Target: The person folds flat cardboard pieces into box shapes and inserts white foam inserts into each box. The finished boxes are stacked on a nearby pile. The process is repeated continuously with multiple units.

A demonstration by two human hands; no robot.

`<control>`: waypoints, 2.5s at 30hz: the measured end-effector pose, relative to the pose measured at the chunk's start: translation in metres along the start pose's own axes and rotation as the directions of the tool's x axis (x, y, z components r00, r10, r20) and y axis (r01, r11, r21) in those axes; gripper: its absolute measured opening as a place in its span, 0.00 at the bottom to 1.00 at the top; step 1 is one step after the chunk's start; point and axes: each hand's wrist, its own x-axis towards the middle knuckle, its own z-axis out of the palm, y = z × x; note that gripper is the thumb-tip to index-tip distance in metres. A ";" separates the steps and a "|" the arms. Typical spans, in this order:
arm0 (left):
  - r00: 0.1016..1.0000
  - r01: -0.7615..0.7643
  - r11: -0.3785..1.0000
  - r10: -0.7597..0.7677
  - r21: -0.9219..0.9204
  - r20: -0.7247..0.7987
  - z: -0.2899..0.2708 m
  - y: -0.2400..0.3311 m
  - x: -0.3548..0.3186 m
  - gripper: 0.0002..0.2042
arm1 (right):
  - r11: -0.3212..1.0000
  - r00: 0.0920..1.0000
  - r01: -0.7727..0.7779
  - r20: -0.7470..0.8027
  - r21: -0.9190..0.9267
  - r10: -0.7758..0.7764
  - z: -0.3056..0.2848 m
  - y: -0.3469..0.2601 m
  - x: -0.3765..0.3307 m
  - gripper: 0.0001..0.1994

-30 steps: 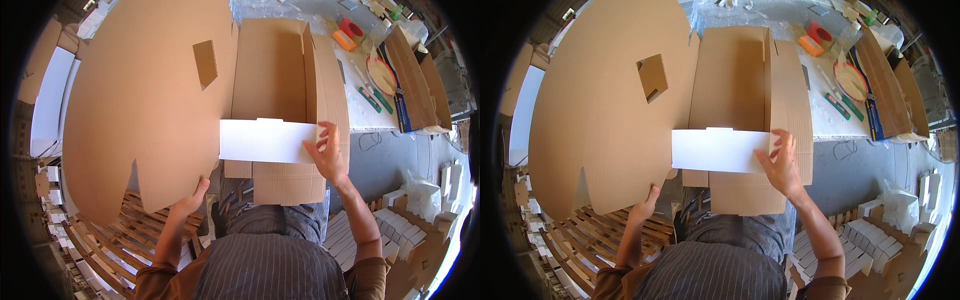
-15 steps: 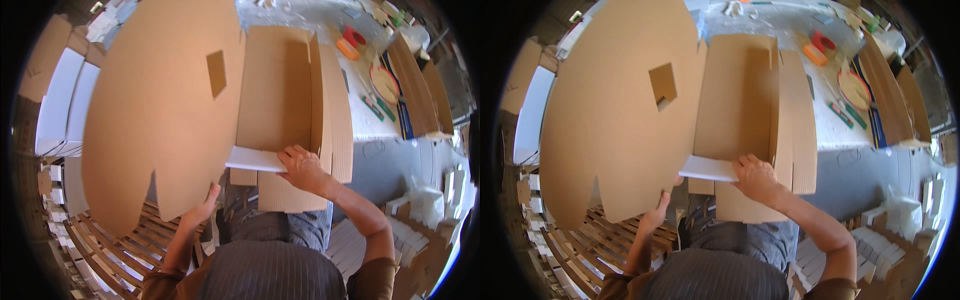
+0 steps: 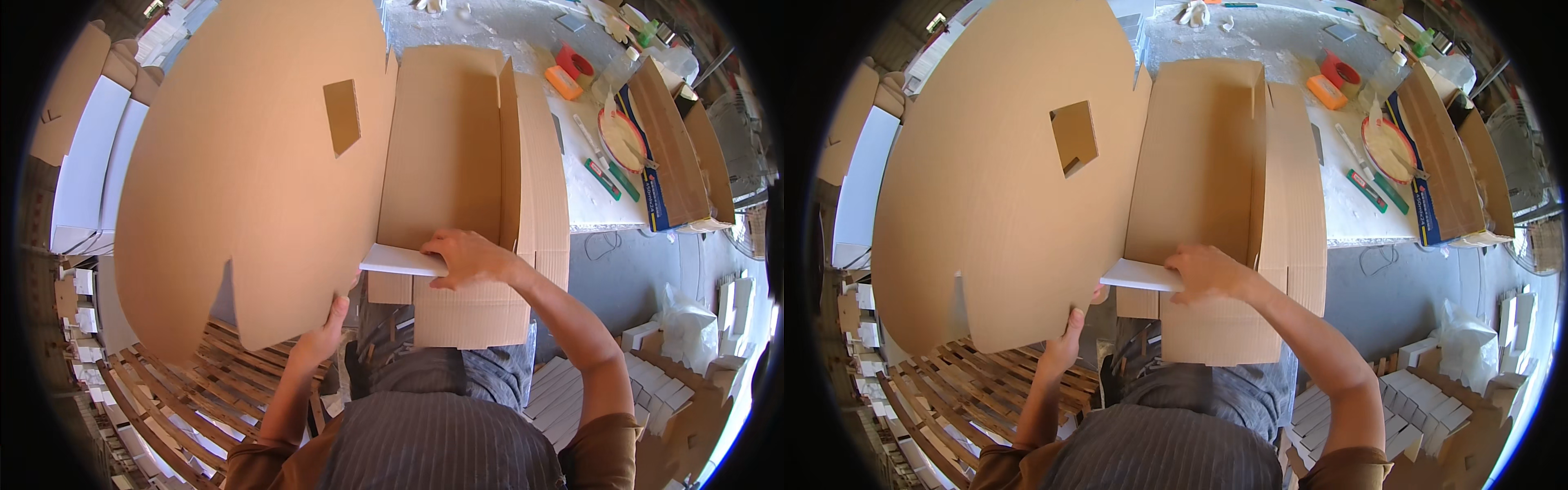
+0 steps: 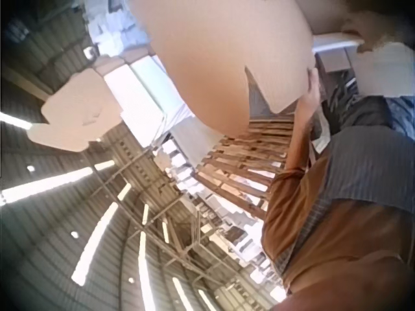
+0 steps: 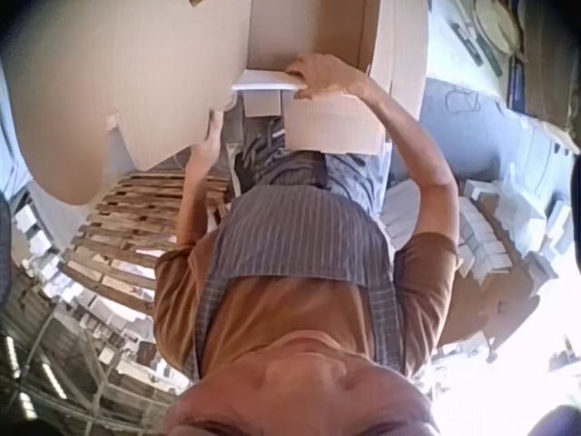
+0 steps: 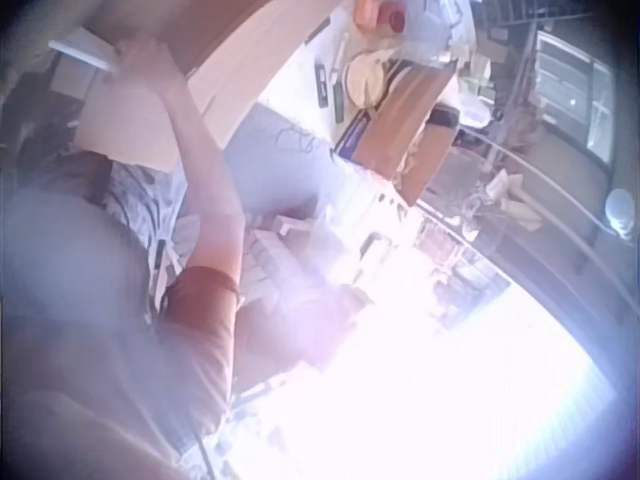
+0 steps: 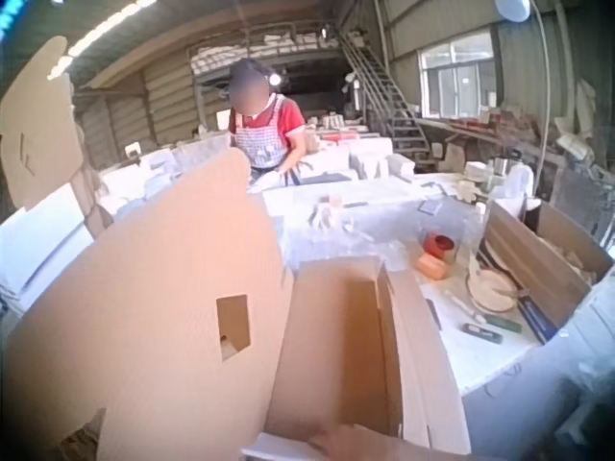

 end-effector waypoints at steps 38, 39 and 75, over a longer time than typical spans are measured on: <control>0.646 -0.161 0.921 0.370 0.355 -0.668 -0.037 0.028 0.078 0.23 | 0.871 0.755 -0.374 -0.650 -0.318 0.087 0.018 0.014 -0.096 0.07; 0.714 -0.235 0.890 0.430 0.390 -0.553 -0.018 0.030 0.070 0.24 | 0.922 0.724 -0.332 -0.681 -0.199 0.114 0.025 0.000 -0.086 0.08; 0.708 -0.568 0.477 0.699 0.670 0.102 0.029 -0.019 0.066 0.13 | 0.735 0.583 0.117 -0.646 0.668 0.494 0.041 0.023 -0.119 0.14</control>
